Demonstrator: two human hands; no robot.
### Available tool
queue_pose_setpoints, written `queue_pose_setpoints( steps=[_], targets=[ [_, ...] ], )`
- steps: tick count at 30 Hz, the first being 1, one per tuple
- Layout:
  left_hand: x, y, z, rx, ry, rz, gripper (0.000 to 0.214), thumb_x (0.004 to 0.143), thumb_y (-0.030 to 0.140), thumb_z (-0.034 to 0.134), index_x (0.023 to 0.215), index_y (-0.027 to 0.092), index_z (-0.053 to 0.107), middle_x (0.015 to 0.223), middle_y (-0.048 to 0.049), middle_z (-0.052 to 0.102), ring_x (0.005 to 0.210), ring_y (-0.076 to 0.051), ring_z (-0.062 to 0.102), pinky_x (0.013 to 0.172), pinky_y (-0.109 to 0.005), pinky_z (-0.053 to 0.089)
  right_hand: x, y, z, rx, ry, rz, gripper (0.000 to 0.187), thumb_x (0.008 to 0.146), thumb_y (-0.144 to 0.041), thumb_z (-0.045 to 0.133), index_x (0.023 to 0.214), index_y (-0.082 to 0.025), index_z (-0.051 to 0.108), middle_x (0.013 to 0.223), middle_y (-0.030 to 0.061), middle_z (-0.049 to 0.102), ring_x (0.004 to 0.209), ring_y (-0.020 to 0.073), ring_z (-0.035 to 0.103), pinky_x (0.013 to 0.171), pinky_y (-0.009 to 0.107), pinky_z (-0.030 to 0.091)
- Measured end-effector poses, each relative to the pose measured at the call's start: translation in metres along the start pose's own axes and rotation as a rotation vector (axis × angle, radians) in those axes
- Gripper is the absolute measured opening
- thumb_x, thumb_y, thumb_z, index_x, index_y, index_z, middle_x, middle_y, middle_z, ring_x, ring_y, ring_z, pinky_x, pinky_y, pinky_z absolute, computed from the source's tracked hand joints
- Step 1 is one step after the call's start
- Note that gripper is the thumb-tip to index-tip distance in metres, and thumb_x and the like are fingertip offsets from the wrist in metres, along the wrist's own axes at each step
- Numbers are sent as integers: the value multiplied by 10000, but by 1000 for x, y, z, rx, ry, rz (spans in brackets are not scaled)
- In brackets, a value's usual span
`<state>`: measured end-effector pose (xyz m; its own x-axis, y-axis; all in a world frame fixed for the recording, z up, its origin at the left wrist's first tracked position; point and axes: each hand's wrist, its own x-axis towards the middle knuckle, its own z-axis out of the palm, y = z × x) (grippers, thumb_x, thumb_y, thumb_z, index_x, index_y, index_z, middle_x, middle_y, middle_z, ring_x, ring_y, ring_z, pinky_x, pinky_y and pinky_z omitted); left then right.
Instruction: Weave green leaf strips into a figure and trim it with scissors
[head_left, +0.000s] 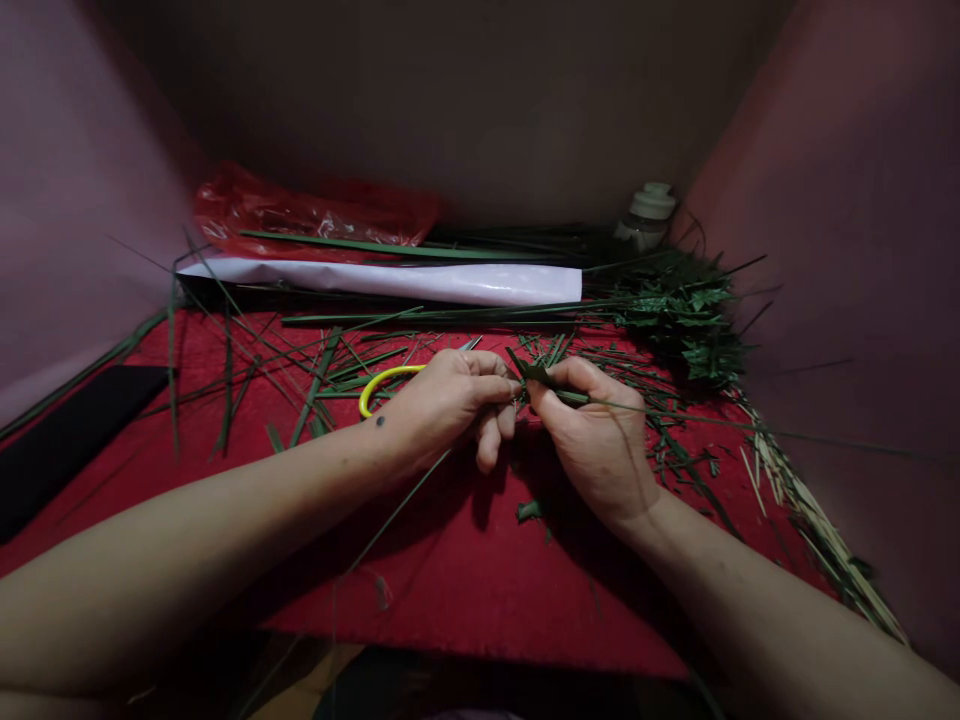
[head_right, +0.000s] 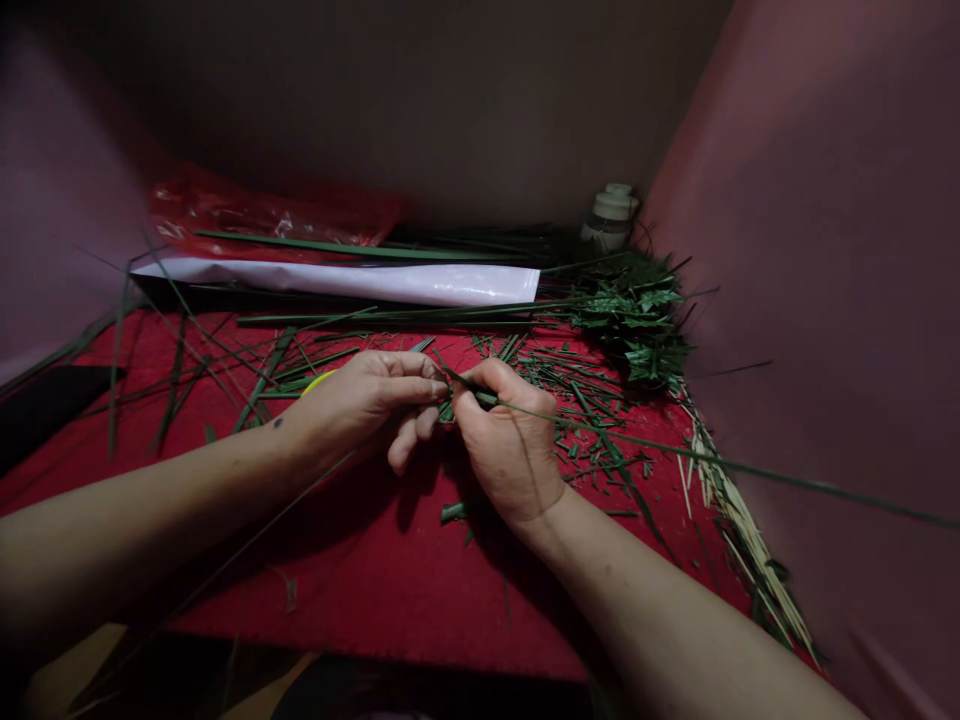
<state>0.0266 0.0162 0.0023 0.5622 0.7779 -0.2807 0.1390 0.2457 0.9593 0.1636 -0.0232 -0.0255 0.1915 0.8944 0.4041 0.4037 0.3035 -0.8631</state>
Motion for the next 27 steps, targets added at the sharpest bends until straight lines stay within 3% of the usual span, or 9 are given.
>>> queue_pose_setpoints(
  steps=[13, 20, 27],
  targets=[
    [1, -2, 1, -3, 9, 16, 111, 775, 180, 466, 676, 143, 498, 497, 19, 591, 294, -83, 499, 313, -171, 342, -1, -1, 1, 7, -30, 44, 105, 750, -158, 531, 657, -152, 579, 587, -44, 506, 544, 77, 429, 518, 188, 328],
    [-4, 7, 4, 238, 134, 50, 123, 790, 156, 473, 667, 154, 472, 488, 31, 564, 315, -80, 493, 320, -172, 369, 2, 0, -1, 232, -82, 227, 124, 758, -251, 560, 746, -147, 627, 631, -15, 574, 544, 94, 477, 495, 195, 369],
    [-5, 9, 1, 206, 101, 55, 63, 797, 147, 474, 736, 160, 479, 505, 35, 552, 320, -68, 471, 319, -164, 357, 4, 3, 0, 506, -128, 433, 133, 729, -277, 593, 743, -148, 621, 541, -9, 566, 469, 132, 533, 448, 229, 426]
  ],
)
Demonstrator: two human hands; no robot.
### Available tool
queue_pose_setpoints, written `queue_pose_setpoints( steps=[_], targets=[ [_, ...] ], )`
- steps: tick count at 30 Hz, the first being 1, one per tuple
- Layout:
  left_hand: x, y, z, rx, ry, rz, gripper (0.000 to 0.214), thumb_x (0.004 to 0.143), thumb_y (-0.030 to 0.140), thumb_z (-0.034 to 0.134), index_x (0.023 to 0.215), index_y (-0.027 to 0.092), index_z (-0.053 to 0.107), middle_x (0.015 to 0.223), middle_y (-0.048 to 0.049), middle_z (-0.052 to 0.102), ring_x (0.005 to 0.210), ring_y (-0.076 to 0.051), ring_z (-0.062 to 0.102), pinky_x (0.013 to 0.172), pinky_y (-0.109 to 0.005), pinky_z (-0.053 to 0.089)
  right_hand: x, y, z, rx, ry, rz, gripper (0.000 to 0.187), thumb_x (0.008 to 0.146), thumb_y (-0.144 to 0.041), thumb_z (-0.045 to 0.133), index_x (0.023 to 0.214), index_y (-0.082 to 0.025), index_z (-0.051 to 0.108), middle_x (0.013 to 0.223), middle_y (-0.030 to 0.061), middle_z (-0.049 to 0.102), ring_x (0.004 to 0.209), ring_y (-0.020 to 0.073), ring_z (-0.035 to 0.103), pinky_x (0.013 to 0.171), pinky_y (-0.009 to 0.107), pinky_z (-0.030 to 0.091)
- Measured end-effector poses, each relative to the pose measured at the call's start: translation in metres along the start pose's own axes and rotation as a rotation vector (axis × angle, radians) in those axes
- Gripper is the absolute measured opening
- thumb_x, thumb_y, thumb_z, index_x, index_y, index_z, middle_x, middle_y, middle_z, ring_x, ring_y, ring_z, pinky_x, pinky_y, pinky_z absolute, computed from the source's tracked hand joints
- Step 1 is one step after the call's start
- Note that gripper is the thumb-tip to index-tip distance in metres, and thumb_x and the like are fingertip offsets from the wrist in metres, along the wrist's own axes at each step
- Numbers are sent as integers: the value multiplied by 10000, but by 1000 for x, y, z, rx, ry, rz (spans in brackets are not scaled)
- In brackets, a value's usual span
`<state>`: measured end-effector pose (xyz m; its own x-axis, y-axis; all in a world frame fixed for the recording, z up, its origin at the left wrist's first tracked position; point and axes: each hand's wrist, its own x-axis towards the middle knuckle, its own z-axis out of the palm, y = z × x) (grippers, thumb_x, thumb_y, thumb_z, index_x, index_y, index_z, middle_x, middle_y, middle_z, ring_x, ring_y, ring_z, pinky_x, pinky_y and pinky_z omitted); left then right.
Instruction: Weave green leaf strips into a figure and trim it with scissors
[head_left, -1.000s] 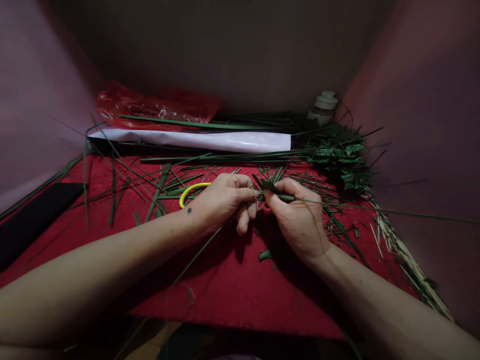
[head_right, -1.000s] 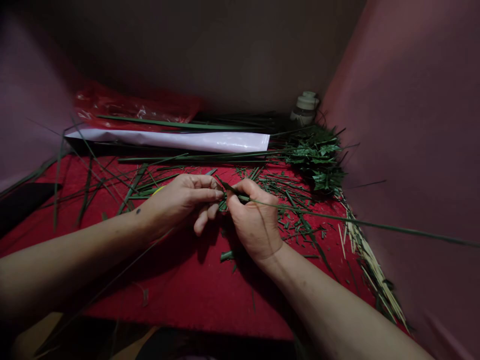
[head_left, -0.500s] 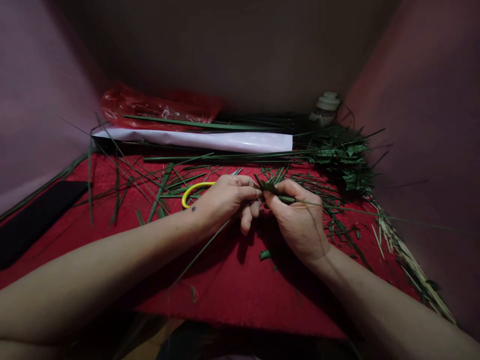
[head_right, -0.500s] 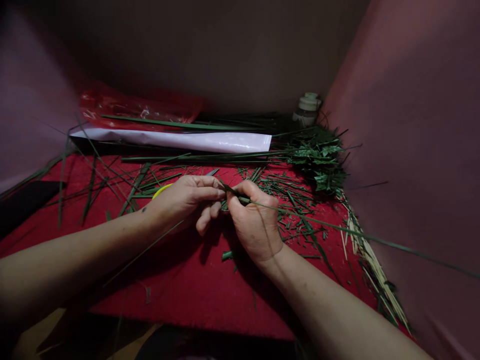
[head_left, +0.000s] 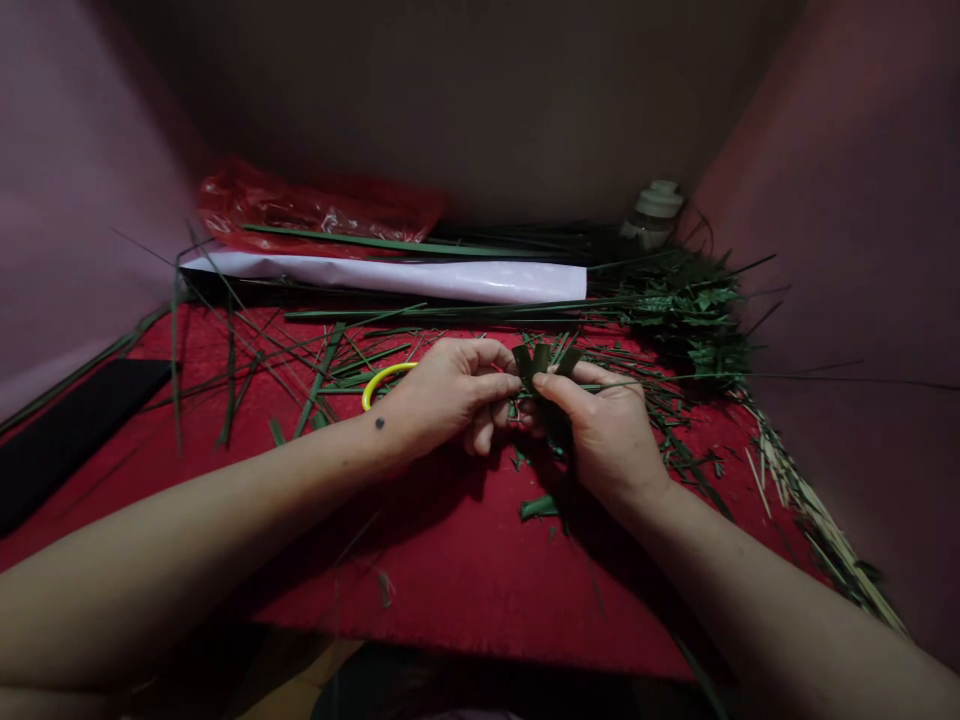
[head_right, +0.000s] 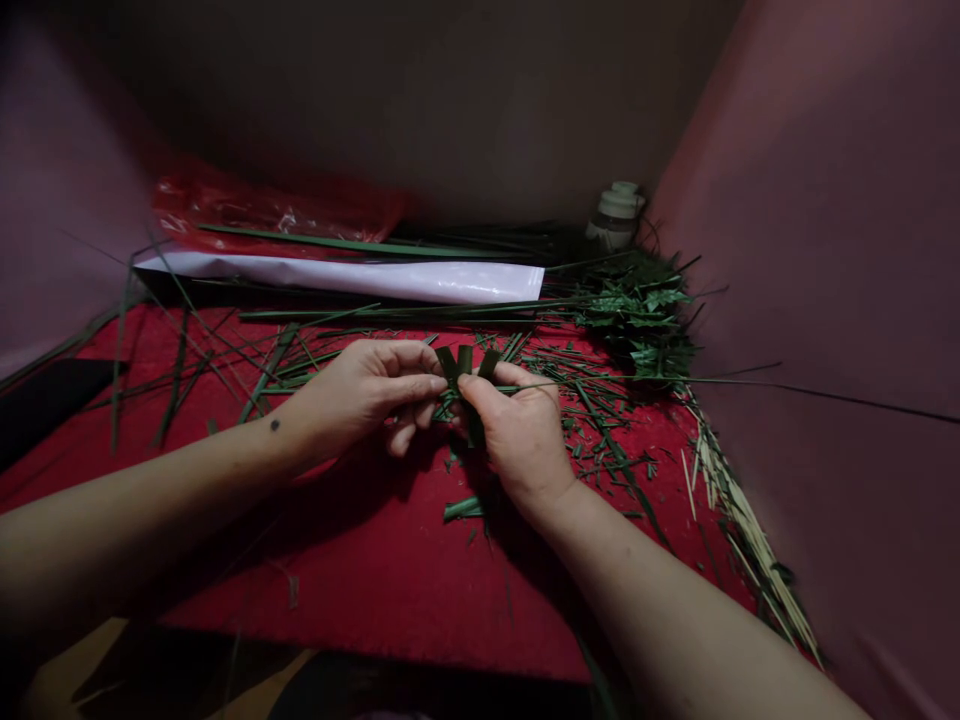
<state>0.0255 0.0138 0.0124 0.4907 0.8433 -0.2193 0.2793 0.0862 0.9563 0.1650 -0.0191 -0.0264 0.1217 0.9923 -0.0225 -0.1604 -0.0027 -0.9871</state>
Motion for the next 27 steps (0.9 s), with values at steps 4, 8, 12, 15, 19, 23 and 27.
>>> queue_pose_setpoints(
  steps=[4, 8, 12, 15, 19, 23, 27],
  targets=[
    [0, -1, -2, -32, 1, -7, 35, 797, 146, 478, 767, 163, 481, 499, 35, 553, 310, -64, 453, 306, -156, 323, 1, -1, 2, 45, 3, 43, 109, 717, -260, 600, 727, -152, 608, 534, -14, 563, 462, 134, 549, 438, 227, 447],
    [0, -3, -1, -85, -5, -17, 26, 801, 154, 475, 778, 166, 478, 499, 37, 554, 310, -60, 448, 306, -148, 311, -1, -2, 4, 95, -1, 92, 118, 717, -260, 606, 729, -146, 581, 563, 3, 599, 464, 133, 567, 430, 219, 467],
    [0, -4, -1, -102, 13, -13, 13, 797, 151, 478, 793, 161, 485, 490, 37, 549, 305, -61, 446, 308, -149, 310, -1, -3, 6, 158, 5, 126, 122, 709, -246, 611, 738, -138, 564, 584, 20, 622, 463, 140, 585, 426, 226, 494],
    [0, -4, 0, -92, 21, -7, 12, 794, 158, 485, 802, 159, 493, 486, 35, 547, 304, -65, 443, 303, -151, 311, -1, -3, 6, 185, 21, 142, 119, 695, -230, 615, 687, -137, 540, 569, 22, 620, 432, 141, 576, 405, 236, 501],
    [0, -4, 1, -74, 28, -17, 20, 793, 160, 487, 809, 159, 498, 485, 37, 545, 302, -61, 438, 299, -147, 314, 0, -1, 5, 204, 22, 153, 108, 701, -231, 604, 708, -137, 552, 576, 38, 627, 454, 163, 598, 407, 249, 509],
    [0, -4, 1, -58, 37, -18, 21, 792, 163, 485, 811, 160, 495, 481, 41, 543, 299, -59, 437, 300, -145, 316, 0, 0, 5, 201, 9, 160, 124, 709, -242, 600, 750, -128, 572, 612, 59, 642, 513, 187, 629, 429, 253, 522],
    [0, -4, 1, -46, 27, -25, 13, 790, 160, 485, 798, 156, 494, 477, 41, 540, 290, -54, 431, 292, -142, 304, 1, 0, 5, 194, 8, 184, 131, 711, -245, 597, 740, -122, 564, 592, 65, 635, 487, 184, 618, 411, 254, 514]
  ],
)
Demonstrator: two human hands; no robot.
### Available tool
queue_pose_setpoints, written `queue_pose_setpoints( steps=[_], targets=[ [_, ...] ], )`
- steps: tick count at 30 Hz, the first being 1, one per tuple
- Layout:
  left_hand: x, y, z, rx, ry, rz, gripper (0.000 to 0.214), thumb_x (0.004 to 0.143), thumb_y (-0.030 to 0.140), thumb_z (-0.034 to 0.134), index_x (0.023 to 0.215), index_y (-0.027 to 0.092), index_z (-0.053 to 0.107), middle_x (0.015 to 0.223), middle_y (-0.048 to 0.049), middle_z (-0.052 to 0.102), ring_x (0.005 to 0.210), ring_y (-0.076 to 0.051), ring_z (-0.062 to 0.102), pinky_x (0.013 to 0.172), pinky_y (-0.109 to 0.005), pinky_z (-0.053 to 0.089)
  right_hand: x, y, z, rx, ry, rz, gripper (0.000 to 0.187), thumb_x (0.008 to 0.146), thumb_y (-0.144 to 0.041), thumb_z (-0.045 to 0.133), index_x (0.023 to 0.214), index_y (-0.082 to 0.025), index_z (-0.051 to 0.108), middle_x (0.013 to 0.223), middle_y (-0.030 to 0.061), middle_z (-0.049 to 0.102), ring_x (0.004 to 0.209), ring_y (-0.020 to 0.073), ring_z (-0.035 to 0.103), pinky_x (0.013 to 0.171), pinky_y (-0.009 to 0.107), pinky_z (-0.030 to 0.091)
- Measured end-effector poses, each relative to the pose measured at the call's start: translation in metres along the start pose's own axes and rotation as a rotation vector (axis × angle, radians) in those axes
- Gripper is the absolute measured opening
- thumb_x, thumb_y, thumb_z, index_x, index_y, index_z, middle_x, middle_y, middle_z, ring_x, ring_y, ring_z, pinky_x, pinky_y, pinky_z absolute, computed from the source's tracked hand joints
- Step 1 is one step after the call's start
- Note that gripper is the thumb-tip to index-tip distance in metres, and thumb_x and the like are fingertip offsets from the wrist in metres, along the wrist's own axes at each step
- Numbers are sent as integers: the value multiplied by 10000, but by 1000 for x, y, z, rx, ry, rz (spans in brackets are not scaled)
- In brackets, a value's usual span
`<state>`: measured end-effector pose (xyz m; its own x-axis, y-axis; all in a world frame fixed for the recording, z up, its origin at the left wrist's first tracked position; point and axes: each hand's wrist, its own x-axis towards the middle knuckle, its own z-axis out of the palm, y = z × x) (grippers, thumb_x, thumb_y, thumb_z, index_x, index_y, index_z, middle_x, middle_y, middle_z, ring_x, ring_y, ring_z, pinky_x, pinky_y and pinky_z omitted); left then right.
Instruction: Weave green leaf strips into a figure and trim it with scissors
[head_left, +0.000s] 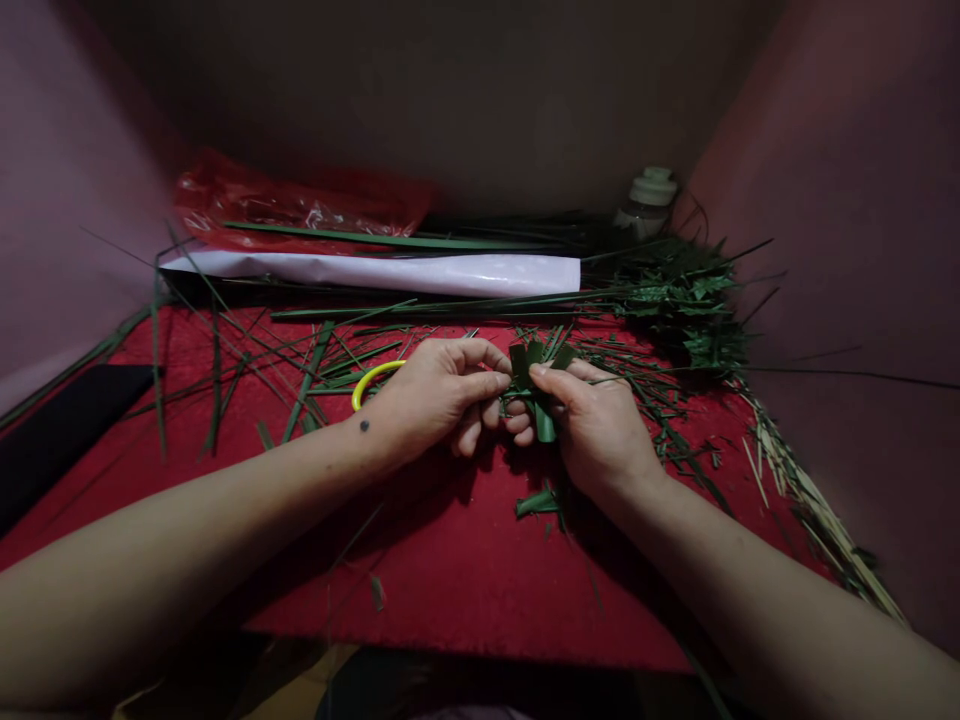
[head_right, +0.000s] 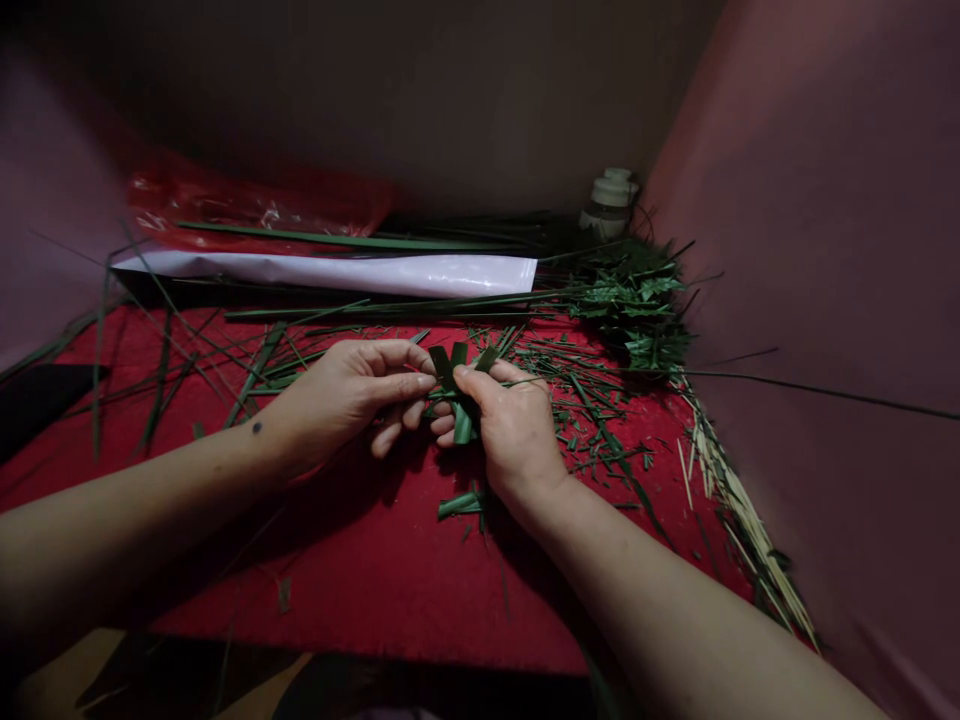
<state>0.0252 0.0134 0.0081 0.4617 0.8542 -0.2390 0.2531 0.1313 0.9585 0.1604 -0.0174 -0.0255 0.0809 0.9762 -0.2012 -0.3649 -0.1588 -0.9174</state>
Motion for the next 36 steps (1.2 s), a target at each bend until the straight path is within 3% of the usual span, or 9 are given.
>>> queue_pose_setpoints(
  steps=[15, 36],
  targets=[
    [1, -3, 0, 38, -1, 1, 25, 786, 173, 496, 797, 152, 502, 491, 39, 544, 298, -51, 437, 295, -138, 305, 0, 1, 1, 18, 14, 52, 74, 742, -196, 552, 749, -127, 526, 538, 46, 602, 445, 162, 577, 381, 243, 473],
    [3, -3, -2, 87, -14, -39, 29, 787, 187, 499, 763, 170, 493, 491, 43, 547, 294, -61, 440, 286, -156, 311, 1, 2, -2, 44, -69, 75, 123, 744, -216, 579, 720, -128, 498, 555, 52, 604, 444, 142, 570, 383, 218, 466]
  ],
)
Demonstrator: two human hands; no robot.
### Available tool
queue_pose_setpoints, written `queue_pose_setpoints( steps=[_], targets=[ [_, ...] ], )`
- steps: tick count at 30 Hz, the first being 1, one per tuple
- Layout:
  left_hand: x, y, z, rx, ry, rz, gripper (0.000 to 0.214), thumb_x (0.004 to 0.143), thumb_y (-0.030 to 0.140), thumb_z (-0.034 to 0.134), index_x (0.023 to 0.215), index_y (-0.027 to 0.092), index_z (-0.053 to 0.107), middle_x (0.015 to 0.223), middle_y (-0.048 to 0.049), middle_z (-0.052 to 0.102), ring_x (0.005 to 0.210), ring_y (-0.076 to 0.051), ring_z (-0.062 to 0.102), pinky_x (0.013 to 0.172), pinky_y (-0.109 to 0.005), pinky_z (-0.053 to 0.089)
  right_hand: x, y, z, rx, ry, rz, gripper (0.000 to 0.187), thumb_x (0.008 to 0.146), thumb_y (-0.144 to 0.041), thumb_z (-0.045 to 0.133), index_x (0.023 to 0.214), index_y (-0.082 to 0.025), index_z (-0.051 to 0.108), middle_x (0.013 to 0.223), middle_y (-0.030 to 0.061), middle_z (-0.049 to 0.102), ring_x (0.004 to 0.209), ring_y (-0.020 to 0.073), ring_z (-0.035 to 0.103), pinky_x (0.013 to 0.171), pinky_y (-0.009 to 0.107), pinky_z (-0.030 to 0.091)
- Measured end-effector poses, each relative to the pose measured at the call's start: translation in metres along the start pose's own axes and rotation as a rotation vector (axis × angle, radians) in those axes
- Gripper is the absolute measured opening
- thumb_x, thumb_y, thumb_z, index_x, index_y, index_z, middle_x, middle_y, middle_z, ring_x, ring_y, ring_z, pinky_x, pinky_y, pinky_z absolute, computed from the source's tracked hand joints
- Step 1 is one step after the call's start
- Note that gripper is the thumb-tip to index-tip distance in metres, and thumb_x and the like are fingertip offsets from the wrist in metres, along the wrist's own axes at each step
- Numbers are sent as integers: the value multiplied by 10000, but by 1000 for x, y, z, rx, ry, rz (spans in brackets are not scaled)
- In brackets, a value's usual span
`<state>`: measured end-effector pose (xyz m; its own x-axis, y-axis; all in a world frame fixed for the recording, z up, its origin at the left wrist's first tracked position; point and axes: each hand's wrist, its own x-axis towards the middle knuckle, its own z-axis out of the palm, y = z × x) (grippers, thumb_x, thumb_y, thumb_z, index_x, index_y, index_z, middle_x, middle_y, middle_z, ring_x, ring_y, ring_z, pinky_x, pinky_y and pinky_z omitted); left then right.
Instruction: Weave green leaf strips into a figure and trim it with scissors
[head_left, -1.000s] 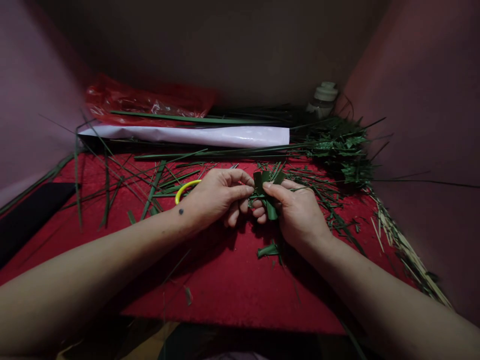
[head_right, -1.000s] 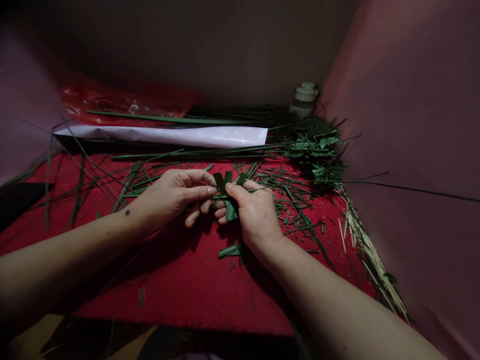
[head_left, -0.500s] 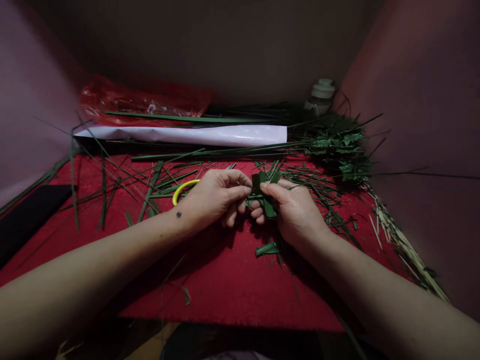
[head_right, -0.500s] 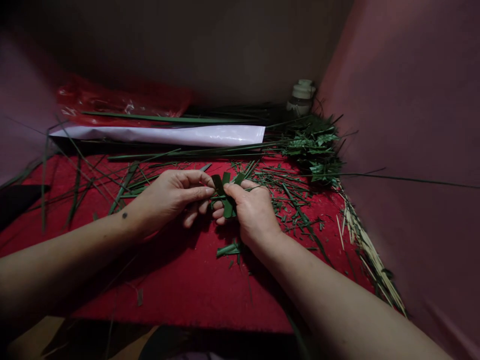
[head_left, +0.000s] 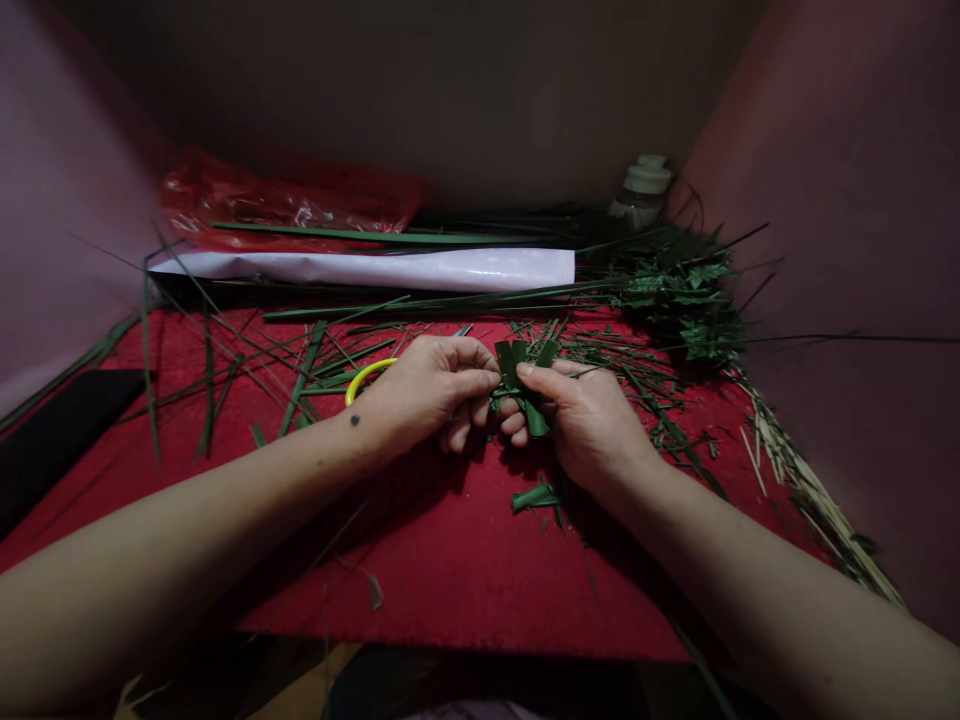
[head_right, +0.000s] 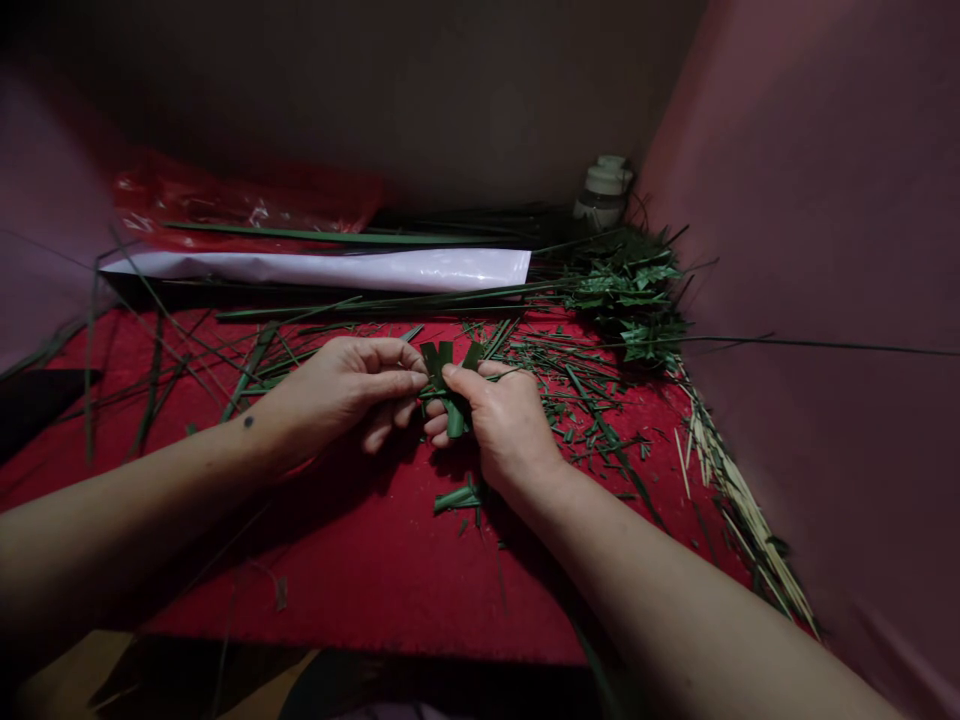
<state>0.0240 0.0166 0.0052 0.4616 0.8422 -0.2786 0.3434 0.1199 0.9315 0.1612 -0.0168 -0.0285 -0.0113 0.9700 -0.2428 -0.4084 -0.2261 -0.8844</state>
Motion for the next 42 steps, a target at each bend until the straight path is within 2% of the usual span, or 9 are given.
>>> queue_pose_setpoints(
  steps=[13, 31, 37, 42],
  targets=[
    [2, -4, -2, -24, -22, 23, 21, 784, 178, 513, 799, 163, 513, 509, 38, 560, 309, -58, 453, 296, -148, 326, -1, -1, 2, -65, 47, -5, 79, 750, -184, 545, 726, -122, 501, 570, 63, 622, 433, 140, 569, 373, 214, 466],
    [3, -6, -4, -19, -71, -7, 105, 787, 188, 519, 701, 160, 466, 543, 21, 591, 318, -56, 470, 318, -161, 344, 0, -2, -1, -100, -6, 27, 102, 712, -206, 577, 745, -114, 547, 583, 61, 629, 418, 123, 559, 350, 185, 441],
    [1, 5, -16, 83, -129, -48, 53, 770, 180, 551, 781, 152, 507, 524, 25, 584, 359, -69, 507, 339, -151, 372, 0, -2, -3, -101, 17, -28, 118, 723, -227, 587, 734, -130, 522, 547, 44, 611, 416, 129, 562, 349, 186, 440],
    [-1, 12, -24, 123, -102, -118, 66, 752, 178, 569, 713, 135, 538, 415, 27, 535, 322, -58, 461, 314, -128, 314, 0, -2, -2, -97, 21, -14, 119, 729, -223, 584, 750, -146, 495, 532, 33, 608, 414, 139, 566, 341, 192, 438]
  ],
)
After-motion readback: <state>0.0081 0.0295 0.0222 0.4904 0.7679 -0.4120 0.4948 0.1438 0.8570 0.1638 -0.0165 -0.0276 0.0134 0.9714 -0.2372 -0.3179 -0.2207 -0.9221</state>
